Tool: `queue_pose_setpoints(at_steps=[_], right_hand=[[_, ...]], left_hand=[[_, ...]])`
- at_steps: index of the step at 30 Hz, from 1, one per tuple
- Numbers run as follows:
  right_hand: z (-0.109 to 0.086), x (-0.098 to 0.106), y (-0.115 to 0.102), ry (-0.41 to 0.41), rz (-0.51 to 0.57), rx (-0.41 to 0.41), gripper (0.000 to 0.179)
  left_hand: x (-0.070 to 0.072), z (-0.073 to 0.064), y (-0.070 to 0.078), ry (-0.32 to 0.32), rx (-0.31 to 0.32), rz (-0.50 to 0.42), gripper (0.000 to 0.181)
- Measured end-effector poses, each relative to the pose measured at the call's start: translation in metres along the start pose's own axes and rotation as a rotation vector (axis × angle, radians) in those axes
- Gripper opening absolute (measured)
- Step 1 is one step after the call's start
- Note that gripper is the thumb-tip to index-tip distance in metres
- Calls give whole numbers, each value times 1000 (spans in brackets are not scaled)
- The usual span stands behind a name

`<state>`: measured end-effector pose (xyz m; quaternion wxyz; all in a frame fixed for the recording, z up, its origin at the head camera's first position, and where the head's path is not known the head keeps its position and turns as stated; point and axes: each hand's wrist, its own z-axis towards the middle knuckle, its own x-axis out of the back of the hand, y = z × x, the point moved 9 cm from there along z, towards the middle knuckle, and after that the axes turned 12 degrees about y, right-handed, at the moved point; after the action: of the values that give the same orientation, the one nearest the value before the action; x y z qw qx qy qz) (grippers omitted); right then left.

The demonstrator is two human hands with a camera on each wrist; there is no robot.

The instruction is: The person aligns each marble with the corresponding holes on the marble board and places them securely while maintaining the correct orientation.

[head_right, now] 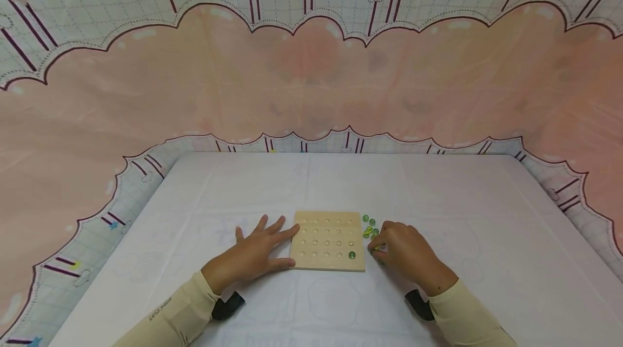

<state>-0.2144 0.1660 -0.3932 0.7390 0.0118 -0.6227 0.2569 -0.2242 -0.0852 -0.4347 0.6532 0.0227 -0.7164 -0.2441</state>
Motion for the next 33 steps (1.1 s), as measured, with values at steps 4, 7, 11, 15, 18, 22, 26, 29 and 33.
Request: queue_pose_setpoints(at_steps=[4, 7, 11, 15, 18, 22, 26, 29, 33], right_hand=[[0, 1, -1, 14, -8, 0, 16], [1, 5, -3, 51, -16, 20, 16], [2, 13, -9, 122, -39, 76, 20], [4, 16, -14, 172, -32, 101, 21], [6, 14, -17, 181, -2, 98, 19], [10, 9, -22, 166, 29, 91, 17], [14, 6, -25, 159, 27, 85, 15], [16, 3, -26, 144, 23, 77, 15], [18, 0, -27, 125, 24, 76, 13]], left_hand=[[0, 0, 0, -1, -3, -5, 78], [0, 0, 0, -3, -5, -7, 78], [0, 0, 0, -3, -9, -7, 78], [0, 0, 1, 0, -14, -5, 78], [-1, 0, 1, -3, -15, -5, 78], [-1, 0, 0, -10, -6, -11, 78], [-1, -1, 0, -12, -2, -12, 77], [0, -1, 0, -9, -1, -14, 77], [0, 0, 1, -7, -5, -17, 78]])
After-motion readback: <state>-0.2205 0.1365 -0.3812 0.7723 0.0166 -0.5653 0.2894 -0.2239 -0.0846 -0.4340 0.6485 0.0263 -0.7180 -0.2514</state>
